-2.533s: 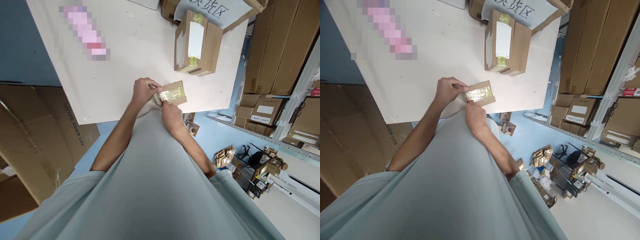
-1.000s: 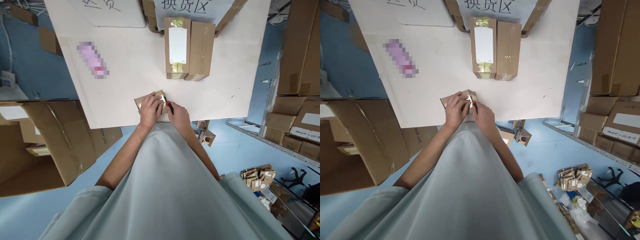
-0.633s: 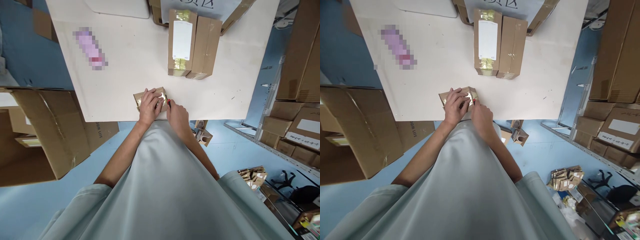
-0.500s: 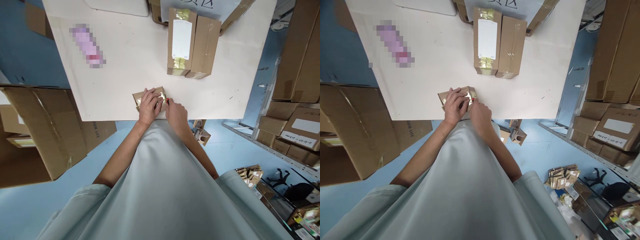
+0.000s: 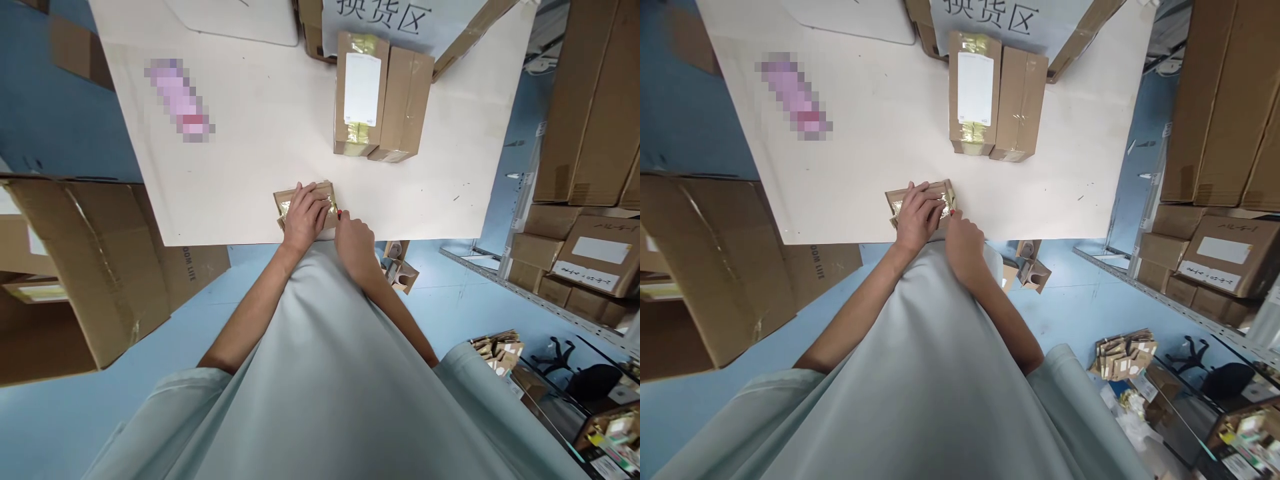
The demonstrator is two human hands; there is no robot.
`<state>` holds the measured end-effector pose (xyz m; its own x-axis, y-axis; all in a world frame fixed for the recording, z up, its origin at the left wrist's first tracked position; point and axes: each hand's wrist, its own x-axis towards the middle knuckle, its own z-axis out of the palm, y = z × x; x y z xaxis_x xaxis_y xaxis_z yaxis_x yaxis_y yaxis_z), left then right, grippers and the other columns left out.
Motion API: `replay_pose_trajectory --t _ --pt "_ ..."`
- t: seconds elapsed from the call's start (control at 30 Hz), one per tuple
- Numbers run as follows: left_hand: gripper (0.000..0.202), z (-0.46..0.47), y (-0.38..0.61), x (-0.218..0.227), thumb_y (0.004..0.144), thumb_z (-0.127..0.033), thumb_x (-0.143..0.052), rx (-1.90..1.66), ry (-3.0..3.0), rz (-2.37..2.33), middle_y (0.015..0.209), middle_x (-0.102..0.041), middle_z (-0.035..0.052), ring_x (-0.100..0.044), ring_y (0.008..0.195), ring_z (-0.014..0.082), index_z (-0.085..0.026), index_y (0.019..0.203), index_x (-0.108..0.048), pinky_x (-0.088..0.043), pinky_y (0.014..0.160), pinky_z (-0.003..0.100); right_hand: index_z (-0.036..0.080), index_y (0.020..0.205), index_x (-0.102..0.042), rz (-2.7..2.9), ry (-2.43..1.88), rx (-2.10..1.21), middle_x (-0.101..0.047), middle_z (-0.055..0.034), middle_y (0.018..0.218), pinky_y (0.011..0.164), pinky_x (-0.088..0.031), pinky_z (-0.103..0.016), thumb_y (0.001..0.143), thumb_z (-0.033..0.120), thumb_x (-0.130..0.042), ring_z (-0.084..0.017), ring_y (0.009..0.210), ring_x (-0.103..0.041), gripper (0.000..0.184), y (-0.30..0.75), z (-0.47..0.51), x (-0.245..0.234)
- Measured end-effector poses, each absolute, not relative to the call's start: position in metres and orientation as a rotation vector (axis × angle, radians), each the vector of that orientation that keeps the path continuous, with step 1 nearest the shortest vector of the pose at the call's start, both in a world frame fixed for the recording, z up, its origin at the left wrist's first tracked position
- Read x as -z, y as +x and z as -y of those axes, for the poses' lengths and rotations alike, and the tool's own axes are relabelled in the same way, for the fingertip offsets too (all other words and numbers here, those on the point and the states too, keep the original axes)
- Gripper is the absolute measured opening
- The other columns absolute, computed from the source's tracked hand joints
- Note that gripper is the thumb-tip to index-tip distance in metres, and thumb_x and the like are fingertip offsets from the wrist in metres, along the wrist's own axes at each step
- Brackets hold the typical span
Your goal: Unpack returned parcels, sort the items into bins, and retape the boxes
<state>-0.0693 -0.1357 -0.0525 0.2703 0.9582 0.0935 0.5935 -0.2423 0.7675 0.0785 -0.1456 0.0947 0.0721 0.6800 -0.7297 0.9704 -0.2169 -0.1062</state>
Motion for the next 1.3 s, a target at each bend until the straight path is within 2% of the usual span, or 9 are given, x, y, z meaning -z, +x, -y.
replay_pose_trajectory --t 0.1,0.27,0.4,0.53,0.77,0.9,0.97,1.1,1.3 --pt "0.035 0.136 -0.069 0.052 0.120 -0.050 -0.048 -0.766 1.947 -1.401 0.120 -0.081 0.0090 -0.065 0.154 0.0298 -0.030 0.112 -0.076 -0.031 0.147 0.064 0.012 0.150 -0.061 -1.618 1.932 0.968 -0.083 -0.0227 0.125 0.095 -0.062 -0.037 0.120 0.017 -0.034 -0.031 0.117 -0.082 0.040 0.079 0.152 -0.094" --pt "0.029 0.132 -0.072 0.054 0.119 -0.046 -0.052 -0.776 1.934 -1.415 0.122 -0.080 0.0094 -0.063 0.156 0.0322 -0.031 0.115 -0.076 -0.030 0.144 0.071 0.013 0.146 -0.065 -1.643 1.943 0.998 -0.082 -0.0229 0.128 0.097 -0.061 -0.037 0.120 0.016 -0.034 -0.031 0.120 -0.081 0.041 0.079 0.145 -0.093" --pt "0.032 0.129 -0.076 0.055 0.120 -0.047 -0.051 -0.787 1.953 -1.406 0.124 -0.081 0.0111 -0.064 0.155 0.0345 -0.027 0.114 -0.076 -0.031 0.142 0.074 0.015 0.155 -0.064 -1.653 1.954 1.064 -0.084 -0.0209 0.125 0.094 -0.060 -0.038 0.122 0.028 -0.039 -0.034 0.116 -0.081 0.043 0.090 0.142 -0.094" --pt "0.040 0.133 -0.088 0.053 0.121 -0.053 -0.047 -0.794 1.972 -1.428 0.126 -0.081 0.0121 -0.064 0.156 0.0354 -0.027 0.121 -0.077 -0.033 0.141 0.075 0.022 0.154 -0.068 -1.738 1.987 1.162 -0.086 -0.0160 0.121 0.093 -0.058 -0.038 0.122 0.037 -0.044 -0.034 0.112 -0.080 0.043 0.106 0.151 -0.089" --pt "0.049 0.156 -0.130 0.059 0.120 -0.061 -0.044 -0.810 1.925 -1.487 0.135 -0.082 0.0122 -0.064 0.158 0.0325 -0.031 0.139 -0.078 -0.042 0.140 0.067 0.026 0.140 -0.072 -1.839 2.181 1.639 -0.087 -0.0037 0.099 0.089 -0.060 -0.033 0.120 0.041 -0.048 -0.025 0.086 -0.082 0.035 0.121 0.168 -0.067" --pt "0.049 0.171 -0.148 0.063 0.120 -0.060 -0.043 -0.815 1.899 -1.504 0.142 -0.080 0.0102 -0.066 0.155 0.0299 -0.035 0.146 -0.076 -0.046 0.139 0.063 0.026 0.128 -0.069 -1.765 2.368 1.689 -0.085 -0.0024 0.100 0.082 -0.062 -0.032 0.118 0.045 -0.050 -0.020 0.068 -0.078 0.029 0.124 0.158 -0.025" --pt "0.048 0.178 -0.155 0.062 0.121 -0.058 -0.043 -0.821 1.890 -1.534 0.144 -0.080 0.0102 -0.068 0.152 0.0298 -0.035 0.149 -0.075 -0.048 0.136 0.062 0.026 0.120 -0.066 -1.645 2.428 1.705 -0.080 0.0008 0.088 0.075 -0.061 -0.030 0.119 0.047 -0.050 -0.018 0.059 -0.074 0.027 0.125 0.149 0.003" --pt "0.046 0.192 -0.173 0.053 0.122 -0.055 -0.044 -0.850 1.890 -1.680 0.143 -0.081 0.0106 -0.072 0.144 0.0297 -0.033 0.146 -0.076 -0.055 0.129 0.059 0.027 0.106 -0.059 -1.461 2.450 1.805 -0.064 0.0074 0.070 0.066 -0.058 -0.027 0.119 0.048 -0.053 -0.016 0.054 -0.072 0.025 0.119 0.140 0.041" --pt "0.047 0.213 -0.199 0.031 0.120 -0.056 -0.047 -0.830 1.719 -1.856 0.141 -0.082 0.0154 -0.076 0.133 0.0342 -0.030 0.140 -0.081 -0.059 0.120 0.061 0.027 0.110 -0.059 -1.335 2.336 2.105 -0.062 0.0074 0.066 0.059 -0.060 -0.028 0.118 0.055 -0.053 -0.018 0.055 -0.071 0.030 0.093 0.144 0.038"
